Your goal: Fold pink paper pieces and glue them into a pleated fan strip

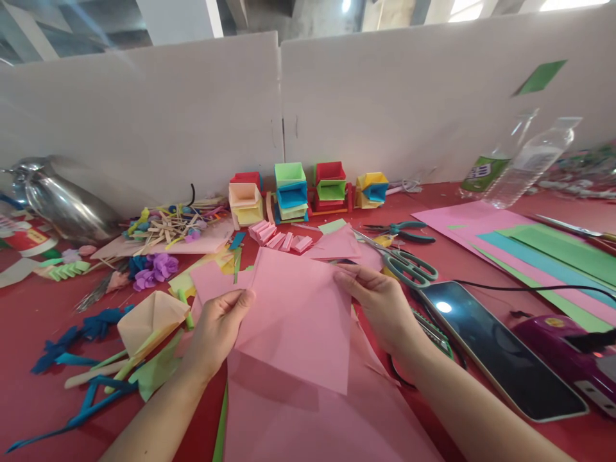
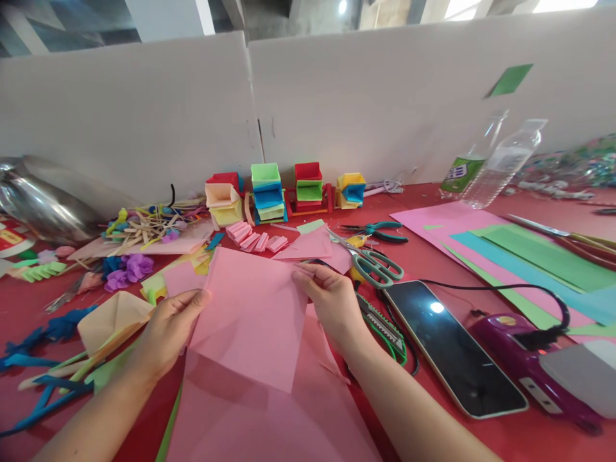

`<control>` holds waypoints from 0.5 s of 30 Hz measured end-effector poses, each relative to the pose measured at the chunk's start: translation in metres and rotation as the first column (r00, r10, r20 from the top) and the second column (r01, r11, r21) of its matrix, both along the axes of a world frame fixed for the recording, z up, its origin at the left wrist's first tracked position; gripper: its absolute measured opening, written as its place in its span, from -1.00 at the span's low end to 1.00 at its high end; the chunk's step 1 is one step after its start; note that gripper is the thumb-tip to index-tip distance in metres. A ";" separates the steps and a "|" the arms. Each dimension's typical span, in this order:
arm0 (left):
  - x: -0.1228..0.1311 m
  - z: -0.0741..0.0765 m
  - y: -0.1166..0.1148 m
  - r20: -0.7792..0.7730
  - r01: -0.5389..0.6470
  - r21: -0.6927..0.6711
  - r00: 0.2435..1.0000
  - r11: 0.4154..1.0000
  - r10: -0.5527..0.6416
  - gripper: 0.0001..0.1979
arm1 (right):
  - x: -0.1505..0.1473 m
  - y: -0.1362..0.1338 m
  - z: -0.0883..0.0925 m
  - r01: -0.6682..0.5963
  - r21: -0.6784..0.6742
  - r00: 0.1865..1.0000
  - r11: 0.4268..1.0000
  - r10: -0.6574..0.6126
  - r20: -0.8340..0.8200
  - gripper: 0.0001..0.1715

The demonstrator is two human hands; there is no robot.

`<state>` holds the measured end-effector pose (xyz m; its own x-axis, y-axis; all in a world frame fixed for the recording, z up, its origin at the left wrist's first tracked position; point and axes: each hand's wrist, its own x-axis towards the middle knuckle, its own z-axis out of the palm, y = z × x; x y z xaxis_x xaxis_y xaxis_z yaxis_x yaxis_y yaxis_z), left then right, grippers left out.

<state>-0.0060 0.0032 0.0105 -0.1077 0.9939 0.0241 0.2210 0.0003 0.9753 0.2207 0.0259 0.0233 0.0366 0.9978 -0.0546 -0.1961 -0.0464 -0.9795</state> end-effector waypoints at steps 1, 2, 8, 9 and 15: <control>0.000 0.000 0.000 0.007 0.007 0.001 1.000 1.000 -0.007 -0.65 | 0.000 0.000 0.000 0.008 -0.002 1.000 1.000 -0.008 -0.002 -0.70; 0.000 0.000 0.000 0.012 0.021 0.001 1.000 1.000 -0.021 -0.65 | 0.000 0.000 -0.001 0.014 -0.008 1.000 1.000 -0.014 -0.008 -0.69; 0.006 0.000 -0.003 -0.032 0.088 0.001 0.996 0.996 -0.088 -0.66 | -0.003 -0.001 -0.003 0.024 -0.011 1.000 1.000 -0.024 -0.002 -0.54; 0.007 -0.001 -0.003 -0.055 0.084 0.001 0.995 0.996 -0.084 -0.64 | -0.004 -0.001 -0.004 0.023 -0.001 1.000 1.000 -0.023 -0.001 -0.54; 0.004 -0.004 -0.002 -0.108 0.048 0.037 0.993 0.998 -0.044 -0.57 | 0.000 0.003 -0.006 0.020 0.038 0.999 0.999 -0.021 0.025 -0.63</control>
